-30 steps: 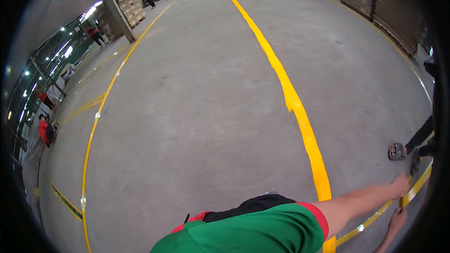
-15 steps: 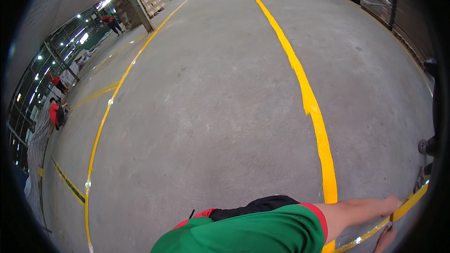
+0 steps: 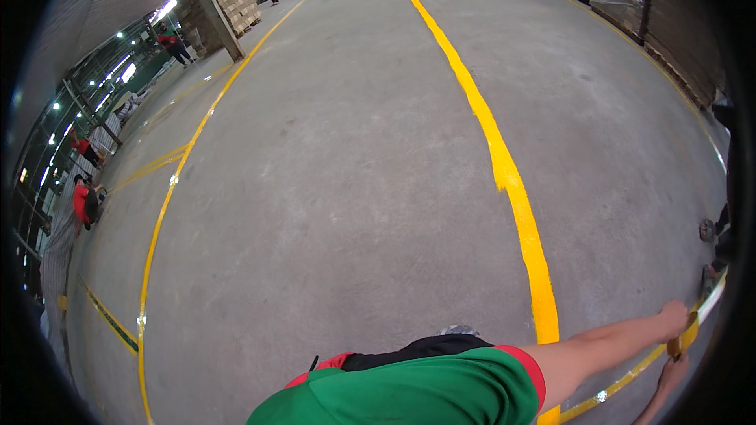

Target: The person applies yellow floor tape to a concrete floor in a warehouse, creating intersecting lines. They unroll the tape, press it down, and cut it with a utility knife, repeating the process to form a grid pattern.

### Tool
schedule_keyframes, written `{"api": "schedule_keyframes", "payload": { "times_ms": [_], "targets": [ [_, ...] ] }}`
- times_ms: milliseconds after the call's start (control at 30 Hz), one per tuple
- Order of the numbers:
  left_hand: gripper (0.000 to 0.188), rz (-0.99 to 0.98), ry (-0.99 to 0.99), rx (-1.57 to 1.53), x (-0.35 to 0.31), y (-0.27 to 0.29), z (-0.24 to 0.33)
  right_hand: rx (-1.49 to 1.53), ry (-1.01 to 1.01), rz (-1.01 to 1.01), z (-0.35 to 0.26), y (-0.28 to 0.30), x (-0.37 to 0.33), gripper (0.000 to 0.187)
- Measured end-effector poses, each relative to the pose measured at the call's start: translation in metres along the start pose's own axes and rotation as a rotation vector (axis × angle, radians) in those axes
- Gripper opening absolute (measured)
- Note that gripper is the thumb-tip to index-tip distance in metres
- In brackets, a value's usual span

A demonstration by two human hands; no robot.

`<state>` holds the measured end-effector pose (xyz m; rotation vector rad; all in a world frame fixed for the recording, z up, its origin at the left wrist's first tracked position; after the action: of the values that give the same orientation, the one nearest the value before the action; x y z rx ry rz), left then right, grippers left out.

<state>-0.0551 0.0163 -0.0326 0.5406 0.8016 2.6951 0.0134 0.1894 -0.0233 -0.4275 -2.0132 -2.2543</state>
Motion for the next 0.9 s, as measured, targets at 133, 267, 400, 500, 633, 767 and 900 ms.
{"api": "schedule_keyframes", "payload": {
  "times_ms": [133,267,400,500,633,767,900],
  "targets": [
    [0.026,-0.115,0.478,-0.541,-0.093,-0.002,-0.08,0.44,0.113,-0.118,-0.079,-0.022,-0.073,0.032],
    [0.014,-0.435,-0.062,0.312,-0.118,0.002,-0.091,0.137,-0.045,-0.237,-0.113,-0.056,-0.113,0.031],
    [0.017,-0.388,-0.14,0.364,-0.075,0.021,-0.052,0.071,-0.092,-0.124,-0.09,-0.014,-0.076,0.019],
    [0.017,-0.294,-0.188,0.261,-0.053,0.028,-0.018,0.044,-0.172,-0.065,-0.07,0.019,-0.057,0.017],
    [0.017,-0.265,-0.217,0.284,-0.045,0.026,-0.004,0.027,-0.202,-0.063,-0.065,0.029,-0.052,0.017],
    [0.018,-0.211,-0.194,0.288,-0.03,0.027,-0.006,0.096,-0.224,0.047,-0.058,0.029,-0.042,0.018],
    [0.02,-0.369,-0.203,0.338,-0.053,0.009,-0.029,0.08,-0.156,-0.148,-0.066,-0.005,-0.062,0.019]
  ]
}}
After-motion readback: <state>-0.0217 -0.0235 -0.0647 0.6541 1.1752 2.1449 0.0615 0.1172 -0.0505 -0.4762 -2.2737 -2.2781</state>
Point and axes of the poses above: each hand's wrist, its own x-axis towards the middle knuckle, its own y-axis out of the back of the hand, z = x × y, the point moved 7 cm from there along x, towards the middle knuckle, and after that the axes turned 8 degrees about -x, right-handed, at the moved point
